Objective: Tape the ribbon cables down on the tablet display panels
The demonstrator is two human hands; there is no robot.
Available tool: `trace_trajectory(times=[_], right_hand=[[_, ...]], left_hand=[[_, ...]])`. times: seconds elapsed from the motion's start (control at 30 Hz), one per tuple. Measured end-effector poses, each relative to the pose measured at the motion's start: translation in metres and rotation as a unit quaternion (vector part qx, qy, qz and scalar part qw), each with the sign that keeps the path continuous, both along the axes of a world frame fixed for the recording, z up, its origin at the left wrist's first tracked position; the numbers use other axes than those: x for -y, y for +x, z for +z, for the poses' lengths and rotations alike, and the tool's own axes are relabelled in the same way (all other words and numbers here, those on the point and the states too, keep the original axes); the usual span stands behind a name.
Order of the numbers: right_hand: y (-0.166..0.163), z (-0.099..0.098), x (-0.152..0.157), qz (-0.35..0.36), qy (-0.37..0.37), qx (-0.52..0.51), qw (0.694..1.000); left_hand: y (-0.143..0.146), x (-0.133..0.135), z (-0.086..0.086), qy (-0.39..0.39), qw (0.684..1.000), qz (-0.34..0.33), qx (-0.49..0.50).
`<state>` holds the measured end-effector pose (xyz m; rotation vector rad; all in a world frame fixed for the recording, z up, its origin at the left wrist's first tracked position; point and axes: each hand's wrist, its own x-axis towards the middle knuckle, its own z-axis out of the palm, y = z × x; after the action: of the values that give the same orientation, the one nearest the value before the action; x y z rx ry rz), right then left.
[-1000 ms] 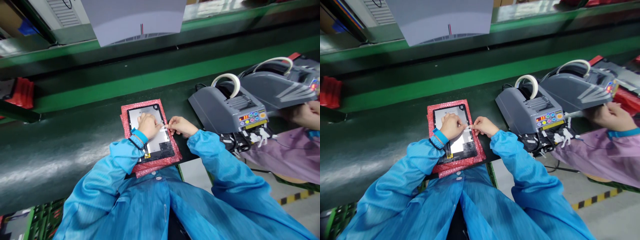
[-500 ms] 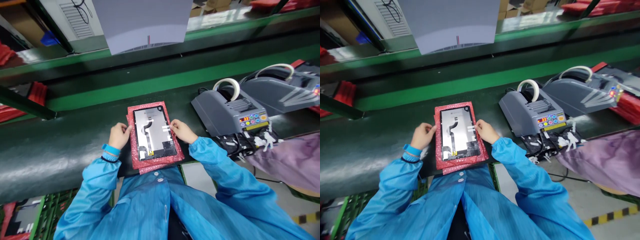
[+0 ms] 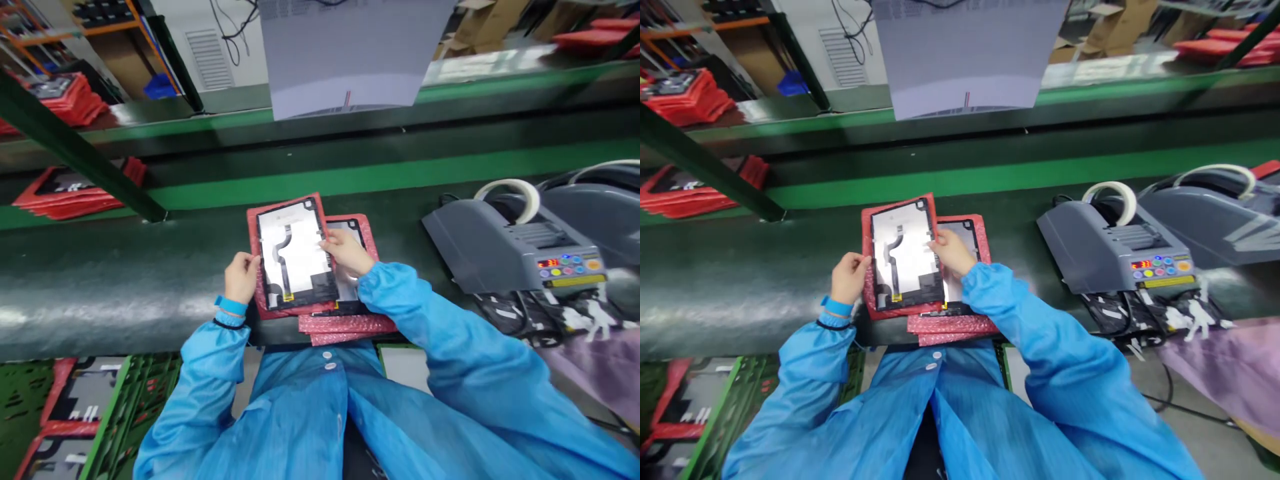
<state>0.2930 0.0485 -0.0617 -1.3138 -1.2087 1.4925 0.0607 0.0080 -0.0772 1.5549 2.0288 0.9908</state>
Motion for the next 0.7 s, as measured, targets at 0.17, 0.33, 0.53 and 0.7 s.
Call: trace_trajectory(times=[0.17,0.33,0.53,0.7], right_hand=[[-0.09,0.01,-0.029,0.114,0.033,0.259,0.958],[-0.079,0.025,-0.019,0.147,0.088,0.325,0.93],[0.064,0.025,0.062,0.037,0.037,0.149,0.987],[0.174,-0.001,0.146,-0.32,0.003,0.076,0.945]], left_hand=[[-0.068,-0.005,-0.003,-0.023,0.992,0.124,-0.022],[-0.099,-0.011,-0.01,-0.04,0.985,0.139,-0.098],[-0.075,0.007,0.004,0.051,0.972,0.018,-0.227],[-0.004,0.019,0.014,0.151,0.905,-0.335,-0.215]])
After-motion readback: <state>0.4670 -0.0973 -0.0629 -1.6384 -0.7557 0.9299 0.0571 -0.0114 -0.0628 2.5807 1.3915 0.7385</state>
